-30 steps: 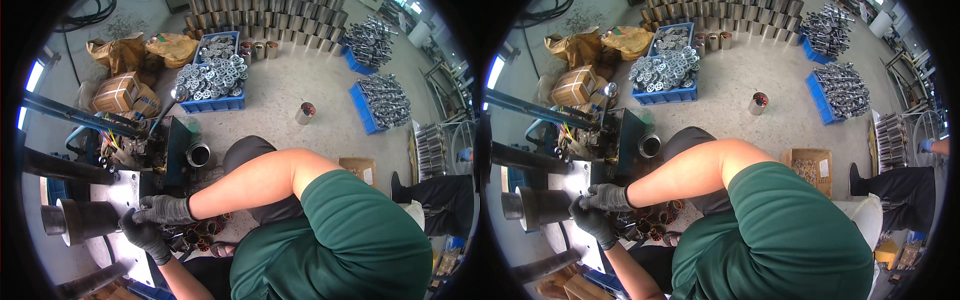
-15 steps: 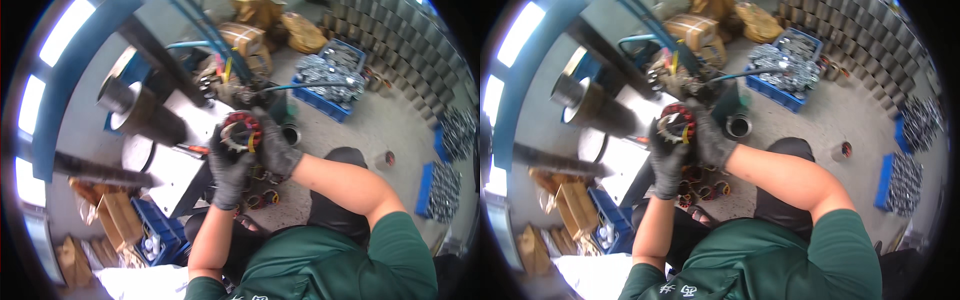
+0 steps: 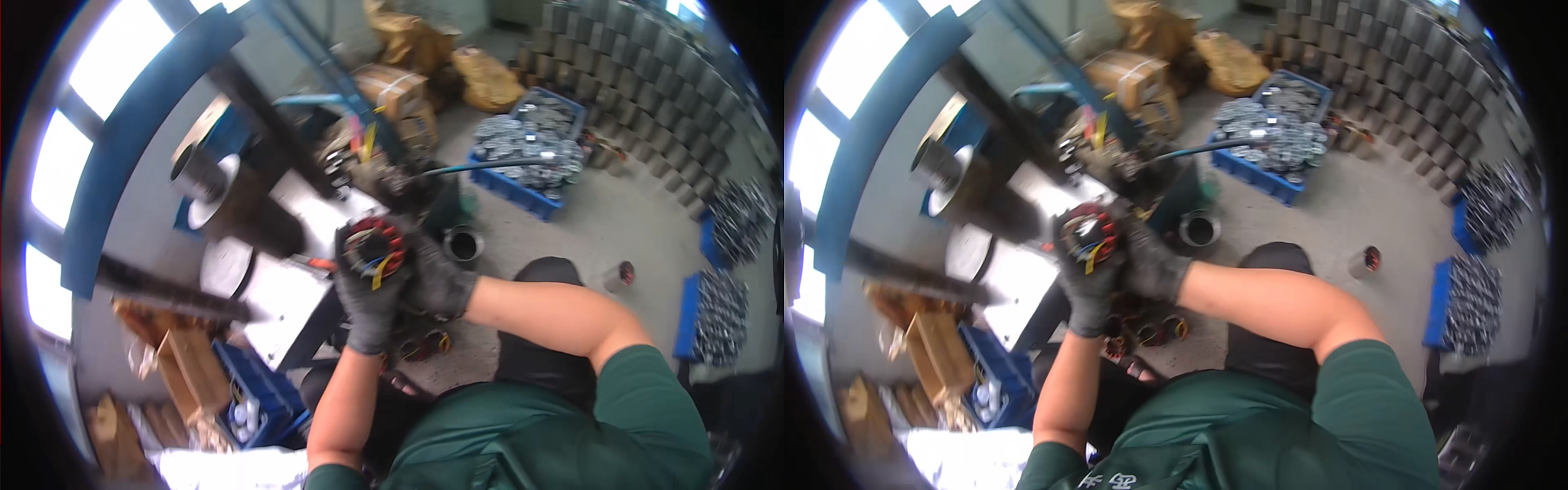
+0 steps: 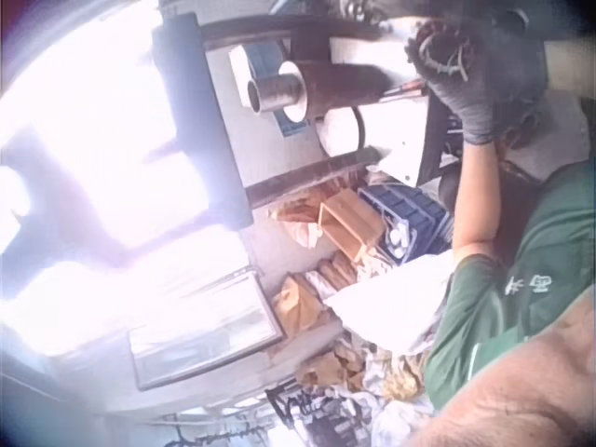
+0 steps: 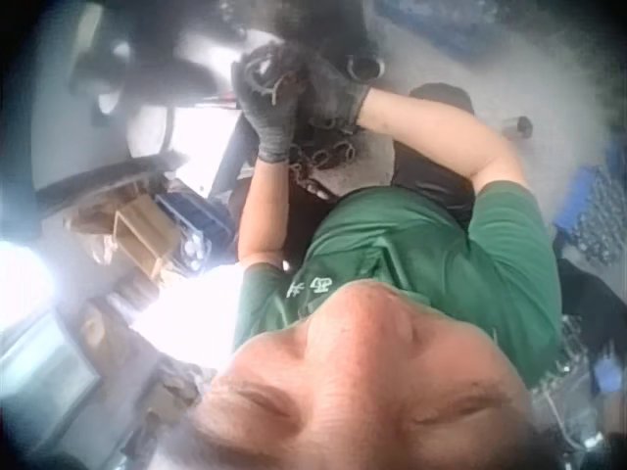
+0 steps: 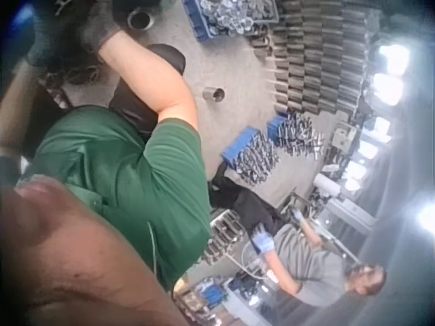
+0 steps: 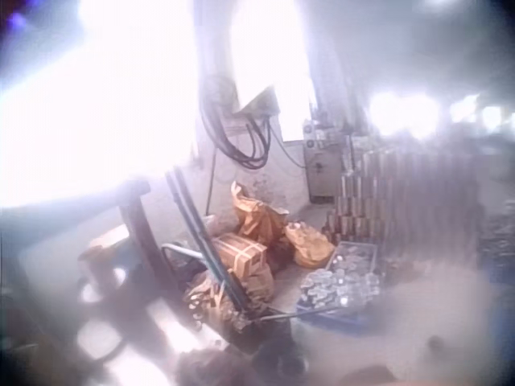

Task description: Assembling motor stator and housing components using a hydraulic press in a factory setting.

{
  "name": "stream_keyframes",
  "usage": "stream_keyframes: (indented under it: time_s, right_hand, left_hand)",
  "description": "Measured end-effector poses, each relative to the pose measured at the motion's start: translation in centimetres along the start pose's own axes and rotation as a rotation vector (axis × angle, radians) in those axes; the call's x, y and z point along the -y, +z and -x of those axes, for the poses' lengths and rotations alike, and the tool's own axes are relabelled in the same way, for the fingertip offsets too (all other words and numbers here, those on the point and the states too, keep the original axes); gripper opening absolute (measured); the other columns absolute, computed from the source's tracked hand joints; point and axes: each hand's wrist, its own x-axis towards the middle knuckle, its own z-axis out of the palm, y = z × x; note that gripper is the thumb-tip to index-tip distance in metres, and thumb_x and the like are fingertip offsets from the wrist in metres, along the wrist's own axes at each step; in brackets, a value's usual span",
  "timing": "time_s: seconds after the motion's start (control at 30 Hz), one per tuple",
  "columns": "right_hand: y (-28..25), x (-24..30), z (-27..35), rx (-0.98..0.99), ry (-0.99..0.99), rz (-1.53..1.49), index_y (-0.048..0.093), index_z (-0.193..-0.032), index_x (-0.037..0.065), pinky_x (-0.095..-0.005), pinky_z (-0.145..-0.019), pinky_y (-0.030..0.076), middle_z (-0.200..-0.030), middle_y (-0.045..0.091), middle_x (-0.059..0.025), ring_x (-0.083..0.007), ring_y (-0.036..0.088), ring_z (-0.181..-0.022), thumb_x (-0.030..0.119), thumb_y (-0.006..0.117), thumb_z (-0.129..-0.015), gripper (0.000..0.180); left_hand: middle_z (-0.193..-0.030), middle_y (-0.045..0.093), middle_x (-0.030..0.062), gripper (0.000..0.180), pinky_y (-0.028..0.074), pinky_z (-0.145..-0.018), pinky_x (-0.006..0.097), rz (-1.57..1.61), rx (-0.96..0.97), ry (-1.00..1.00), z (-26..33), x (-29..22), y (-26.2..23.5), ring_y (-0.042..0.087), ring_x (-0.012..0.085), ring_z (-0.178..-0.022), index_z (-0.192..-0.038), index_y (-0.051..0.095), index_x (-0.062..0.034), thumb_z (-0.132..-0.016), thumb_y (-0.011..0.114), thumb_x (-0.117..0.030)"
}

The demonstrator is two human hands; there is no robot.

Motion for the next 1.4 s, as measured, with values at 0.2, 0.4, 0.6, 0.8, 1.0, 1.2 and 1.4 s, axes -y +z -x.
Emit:
stream_keyframes:
  time_s: [0.2,0.4,0.6,0.8,1.0,1.2,1.4]
  right_hand:
    - [-0.3,-2.0,-1.3,0.137,-0.034,-0.022,0.066,-0.130,0.012,-0.0389,-0.108,0.052,-0.130,0.071,-0.0061,-0.0184,0.066,-0.118,0.052,0.069,-0.098,0.051]
    - [-0.2,-2.0,-1.3,0.229,0.008,-0.173,0.069,-0.125,0.012,-0.0354,-0.104,0.053,-0.125,0.073,-0.0054,-0.0194,0.068,-0.111,0.051,0.062,-0.102,0.046]
    - [0.8,-1.5,-1.4,-0.219,-0.229,0.590,0.073,-0.109,0.011,-0.0315,-0.084,0.053,-0.097,0.072,-0.0043,-0.0137,0.066,-0.091,0.034,0.062,-0.102,0.027]
    - [2.1,0.1,-1.2,-0.175,-0.354,0.356,0.071,-0.106,0.008,-0.0324,-0.076,0.055,-0.093,0.070,-0.0044,-0.0133,0.065,-0.084,0.032,0.075,-0.096,0.027]
    - [2.9,1.8,-0.1,-0.191,-0.277,0.382,0.070,-0.105,0.005,-0.0303,-0.064,0.055,-0.088,0.071,-0.0054,-0.0125,0.065,-0.073,0.026,0.083,-0.091,0.028]
    - [1.7,1.6,-1.9,-0.138,-0.372,0.420,0.068,-0.108,0.006,-0.0304,-0.054,0.055,-0.083,0.071,-0.0070,-0.0142,0.067,-0.066,0.012,0.076,-0.094,0.017]
    - [-0.8,2.1,-2.9,0.097,-0.658,1.360,0.072,-0.103,0.005,-0.0433,-0.071,0.058,-0.091,0.076,-0.0097,-0.0293,0.074,-0.080,0.015,0.082,-0.085,0.023]
  left_hand:
    - [-0.140,0.061,0.0135,0.095,0.050,-0.110,0.040,0.162,-0.030,-0.029,0.3,-0.4,-2.2,0.061,0.0260,-0.125,-0.154,0.043,-0.0025,-0.071,0.088,-0.007]
    - [-0.144,0.055,0.0134,0.088,0.046,-0.114,0.046,0.564,-0.011,-0.227,0.3,-2.8,-1.4,0.054,0.0305,-0.132,-0.152,0.043,-0.0048,-0.078,0.090,-0.017]
    - [-0.137,0.058,0.0105,0.072,0.051,-0.106,0.044,0.607,0.063,-0.313,-0.7,-5.0,-1.7,0.058,0.0266,-0.125,-0.148,0.049,-0.0084,-0.087,0.083,-0.028]
    - [-0.140,0.056,0.0139,0.081,0.052,-0.107,0.047,0.179,0.057,-0.187,-1.7,-5.6,-2.0,0.058,0.0296,-0.126,-0.148,0.045,-0.0032,-0.084,0.087,-0.031]
    - [-0.135,0.058,0.0117,0.072,0.051,-0.107,0.047,0.286,0.094,-0.302,-2.3,-7.7,-1.2,0.058,0.0268,-0.126,-0.145,0.050,-0.0065,-0.087,0.084,-0.034]
    - [-0.133,0.065,0.0125,0.045,0.047,-0.103,0.037,0.541,0.302,-0.316,-3.4,-3.8,-5.0,0.064,0.0202,-0.116,-0.142,0.056,0.0017,-0.108,0.055,-0.028]
    - [-0.154,0.053,0.0123,0.046,0.038,-0.118,0.039,0.215,0.258,-0.242,-6.8,-1.9,-8.9,0.052,0.0227,-0.139,-0.154,0.048,-0.0047,-0.110,0.045,-0.020]
